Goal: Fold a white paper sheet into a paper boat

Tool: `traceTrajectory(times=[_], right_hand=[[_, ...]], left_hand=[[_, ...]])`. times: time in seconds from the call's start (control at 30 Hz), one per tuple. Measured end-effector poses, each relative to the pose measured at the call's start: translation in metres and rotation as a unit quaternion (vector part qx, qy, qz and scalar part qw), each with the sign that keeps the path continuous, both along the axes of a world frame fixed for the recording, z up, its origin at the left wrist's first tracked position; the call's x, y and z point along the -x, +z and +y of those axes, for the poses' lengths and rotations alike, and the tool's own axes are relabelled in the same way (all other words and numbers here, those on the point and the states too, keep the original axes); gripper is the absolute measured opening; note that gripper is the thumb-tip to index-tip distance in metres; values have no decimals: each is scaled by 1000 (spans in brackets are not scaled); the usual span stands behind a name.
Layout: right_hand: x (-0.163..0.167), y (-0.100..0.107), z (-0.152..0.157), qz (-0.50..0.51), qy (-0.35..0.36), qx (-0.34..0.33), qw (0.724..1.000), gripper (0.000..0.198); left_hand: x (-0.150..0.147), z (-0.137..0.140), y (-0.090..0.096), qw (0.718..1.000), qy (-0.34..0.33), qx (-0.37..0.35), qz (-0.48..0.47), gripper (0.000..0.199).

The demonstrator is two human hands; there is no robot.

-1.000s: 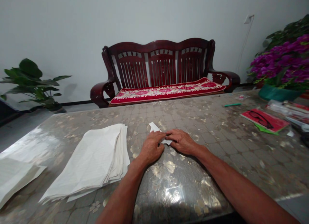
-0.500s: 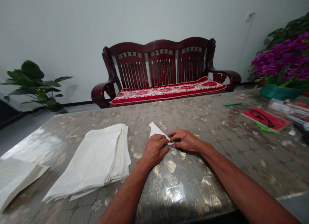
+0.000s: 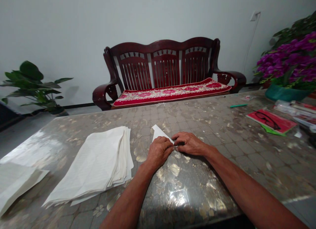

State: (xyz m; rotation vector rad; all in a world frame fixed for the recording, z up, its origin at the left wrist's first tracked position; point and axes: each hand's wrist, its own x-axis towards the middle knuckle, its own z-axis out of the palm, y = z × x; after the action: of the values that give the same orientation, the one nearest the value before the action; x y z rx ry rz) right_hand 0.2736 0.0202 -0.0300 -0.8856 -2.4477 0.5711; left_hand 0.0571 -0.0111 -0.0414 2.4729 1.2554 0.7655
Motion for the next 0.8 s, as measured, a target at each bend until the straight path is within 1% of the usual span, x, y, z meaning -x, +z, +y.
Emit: traceTrajectory(times=[0.23, 0.57, 0.8], right_hand=[[2, 1, 0, -4, -12, 13, 1000, 12], [-2, 5, 1, 1, -1, 69, 998, 22], [-8, 3, 5, 5, -9, 78, 997, 16]], left_hand=[[-4, 5, -3, 1000, 21, 6, -1, 15], [-6, 5, -2, 1000, 31, 2, 4, 16], [-8, 3, 5, 999, 34, 17, 6, 16]])
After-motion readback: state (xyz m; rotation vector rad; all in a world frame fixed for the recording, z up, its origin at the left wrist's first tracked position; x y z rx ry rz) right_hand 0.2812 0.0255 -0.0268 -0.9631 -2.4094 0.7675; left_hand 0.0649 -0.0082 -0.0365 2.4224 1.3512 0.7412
